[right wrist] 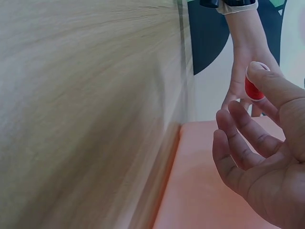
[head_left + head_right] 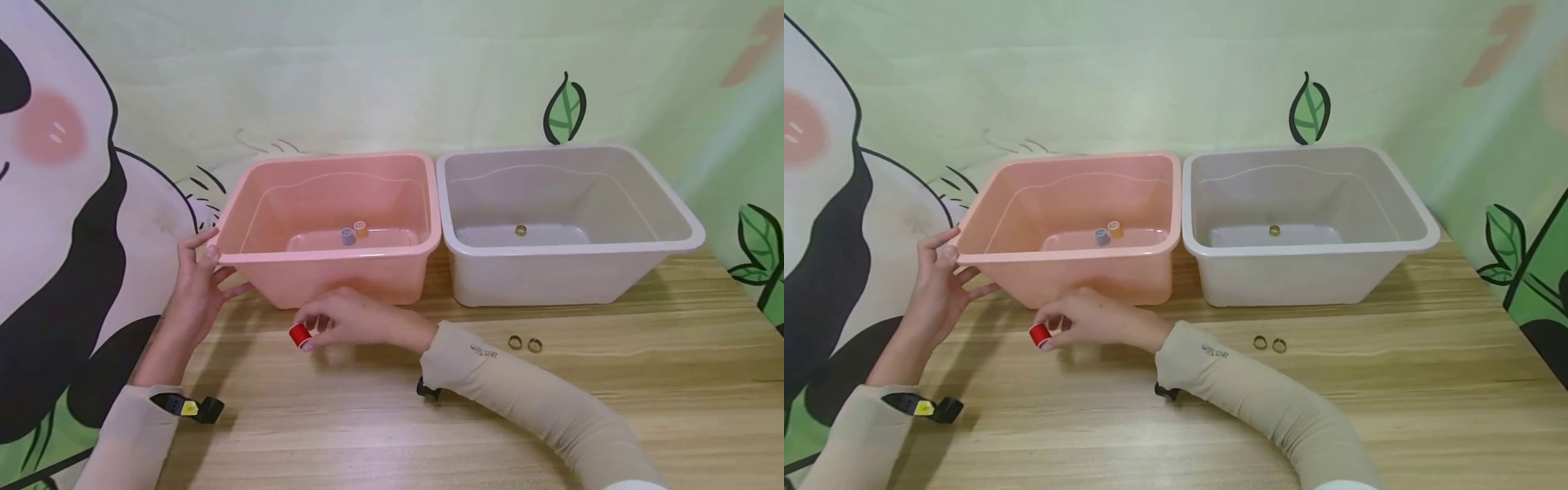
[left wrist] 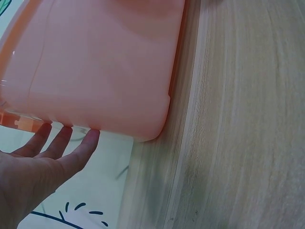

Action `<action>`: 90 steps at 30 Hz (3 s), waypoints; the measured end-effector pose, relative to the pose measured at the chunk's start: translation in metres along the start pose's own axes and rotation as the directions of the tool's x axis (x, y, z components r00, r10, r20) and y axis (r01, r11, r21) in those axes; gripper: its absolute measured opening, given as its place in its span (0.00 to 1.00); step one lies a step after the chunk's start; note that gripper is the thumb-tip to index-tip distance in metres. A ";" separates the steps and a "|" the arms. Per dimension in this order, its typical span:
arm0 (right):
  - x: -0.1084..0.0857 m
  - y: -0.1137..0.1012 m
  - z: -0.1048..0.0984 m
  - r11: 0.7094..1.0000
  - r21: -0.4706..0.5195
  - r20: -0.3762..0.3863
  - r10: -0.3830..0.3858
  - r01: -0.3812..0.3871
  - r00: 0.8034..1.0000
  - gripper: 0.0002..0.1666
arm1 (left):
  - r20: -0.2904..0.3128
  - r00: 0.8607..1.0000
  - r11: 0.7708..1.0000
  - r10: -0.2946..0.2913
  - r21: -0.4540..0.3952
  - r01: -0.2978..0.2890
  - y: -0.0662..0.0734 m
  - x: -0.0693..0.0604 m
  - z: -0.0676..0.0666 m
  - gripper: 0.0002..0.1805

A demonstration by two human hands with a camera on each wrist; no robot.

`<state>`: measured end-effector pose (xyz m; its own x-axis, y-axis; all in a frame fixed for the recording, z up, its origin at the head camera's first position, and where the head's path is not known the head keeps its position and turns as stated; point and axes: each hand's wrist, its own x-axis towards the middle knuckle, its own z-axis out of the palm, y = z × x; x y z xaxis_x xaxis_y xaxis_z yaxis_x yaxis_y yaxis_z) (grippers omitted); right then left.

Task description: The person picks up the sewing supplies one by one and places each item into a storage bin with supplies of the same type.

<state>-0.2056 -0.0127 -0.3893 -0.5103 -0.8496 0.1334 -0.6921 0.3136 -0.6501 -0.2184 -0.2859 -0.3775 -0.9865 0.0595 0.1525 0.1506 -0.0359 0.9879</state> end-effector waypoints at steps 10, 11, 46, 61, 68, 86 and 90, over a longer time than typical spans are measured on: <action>0.001 -0.007 -0.004 1.000 -0.015 -0.022 -0.023 0.023 0.999 0.20 | 0.020 1.000 0.999 0.017 -0.036 -0.017 -0.001 -0.001 -0.001 0.24; 0.000 -0.009 -0.005 0.999 -0.022 -0.026 -0.024 0.023 0.999 0.20 | 0.020 1.000 0.999 0.019 -0.037 -0.018 -0.001 -0.001 -0.001 0.24; -0.011 -0.037 -0.034 0.999 0.042 -0.087 -0.021 0.025 0.996 0.20 | 0.013 1.000 1.000 0.005 -0.003 -0.005 0.002 -0.001 0.001 0.25; -0.013 -0.038 -0.036 0.999 0.032 -0.102 -0.037 0.040 0.994 0.21 | 0.016 1.000 1.000 0.007 -0.022 -0.006 0.000 -0.001 0.000 0.25; -0.014 -0.043 -0.042 0.999 0.002 -0.111 -0.045 0.046 0.993 0.20 | 0.007 1.000 1.000 -0.001 0.003 0.001 0.001 0.000 0.000 0.26; -0.021 -0.047 -0.050 0.998 0.038 -0.141 -0.041 0.046 0.989 0.20 | 0.001 1.000 1.000 0.005 0.024 -0.005 0.001 -0.001 0.001 0.26; -0.023 -0.049 -0.054 0.998 0.027 -0.153 -0.050 0.055 0.987 0.18 | 0.013 1.000 1.000 0.016 0.005 -0.016 0.001 -0.001 0.001 0.25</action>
<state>-0.1881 0.0142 -0.3202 -0.5469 -0.7893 0.2791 -0.7054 0.2548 -0.6615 -0.2176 -0.2853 -0.3768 -0.9831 0.0716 0.1687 0.1668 -0.0319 0.9855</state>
